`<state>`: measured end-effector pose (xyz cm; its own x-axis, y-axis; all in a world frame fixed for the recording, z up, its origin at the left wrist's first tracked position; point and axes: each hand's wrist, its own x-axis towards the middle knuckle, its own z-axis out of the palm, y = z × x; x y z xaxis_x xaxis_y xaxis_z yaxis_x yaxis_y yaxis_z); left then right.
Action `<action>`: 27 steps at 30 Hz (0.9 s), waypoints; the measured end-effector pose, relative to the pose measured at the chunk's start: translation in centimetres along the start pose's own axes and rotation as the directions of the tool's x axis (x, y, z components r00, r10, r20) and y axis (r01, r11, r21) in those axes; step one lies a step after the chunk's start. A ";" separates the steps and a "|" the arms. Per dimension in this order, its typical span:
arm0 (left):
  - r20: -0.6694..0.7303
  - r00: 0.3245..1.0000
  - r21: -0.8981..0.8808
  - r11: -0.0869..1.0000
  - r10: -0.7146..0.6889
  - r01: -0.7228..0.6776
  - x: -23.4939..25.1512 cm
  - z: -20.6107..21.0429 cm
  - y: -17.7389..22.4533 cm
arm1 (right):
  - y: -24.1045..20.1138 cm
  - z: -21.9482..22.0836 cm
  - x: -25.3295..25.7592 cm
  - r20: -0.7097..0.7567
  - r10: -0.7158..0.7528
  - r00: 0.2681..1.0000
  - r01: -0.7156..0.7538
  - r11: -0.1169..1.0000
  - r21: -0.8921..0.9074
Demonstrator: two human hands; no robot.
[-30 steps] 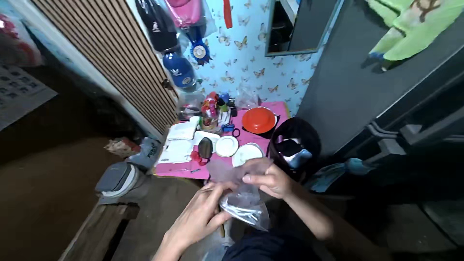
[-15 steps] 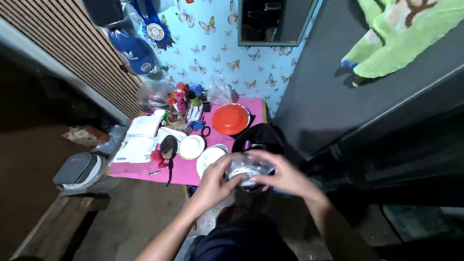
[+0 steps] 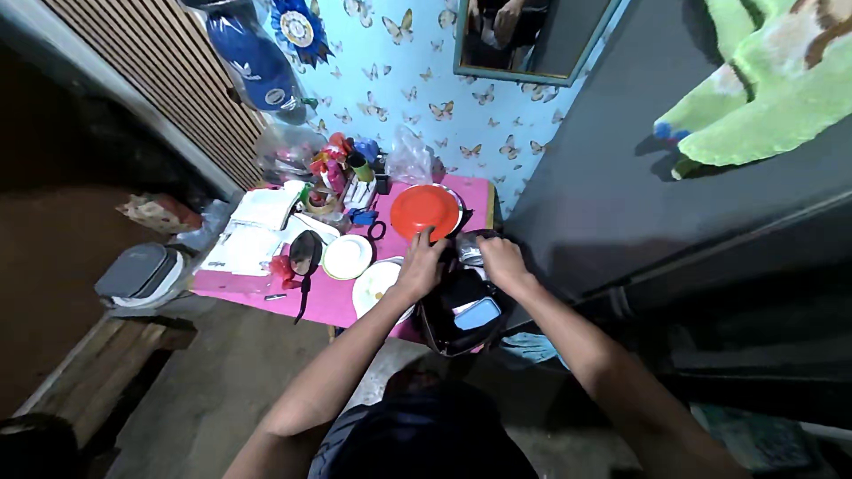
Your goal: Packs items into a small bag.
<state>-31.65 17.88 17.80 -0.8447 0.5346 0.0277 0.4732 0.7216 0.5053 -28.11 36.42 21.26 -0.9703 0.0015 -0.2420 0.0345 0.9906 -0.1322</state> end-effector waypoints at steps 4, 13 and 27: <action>0.273 0.952 0.112 0.988 -0.136 0.109 -0.8 0.2 -0.5 | -2.0 1.9 1.5 0.159 0.047 0.986 -0.031 0.994 -0.100; 0.205 0.979 -0.092 0.995 -0.007 0.026 -3.3 1.4 1.9 | 2.0 9.5 7.0 0.354 0.115 0.928 -0.090 0.992 -0.085; 0.229 0.972 -0.508 0.846 -0.050 0.163 -7.0 -0.9 0.6 | -1.1 6.5 -0.9 0.389 -0.155 0.908 0.065 0.970 0.235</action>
<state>-25.73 14.17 18.68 -0.7875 0.5844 -0.1958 0.1356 0.4741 0.8699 -25.67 34.46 15.35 -0.7935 -0.2050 -0.5730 0.0268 0.9289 -0.3694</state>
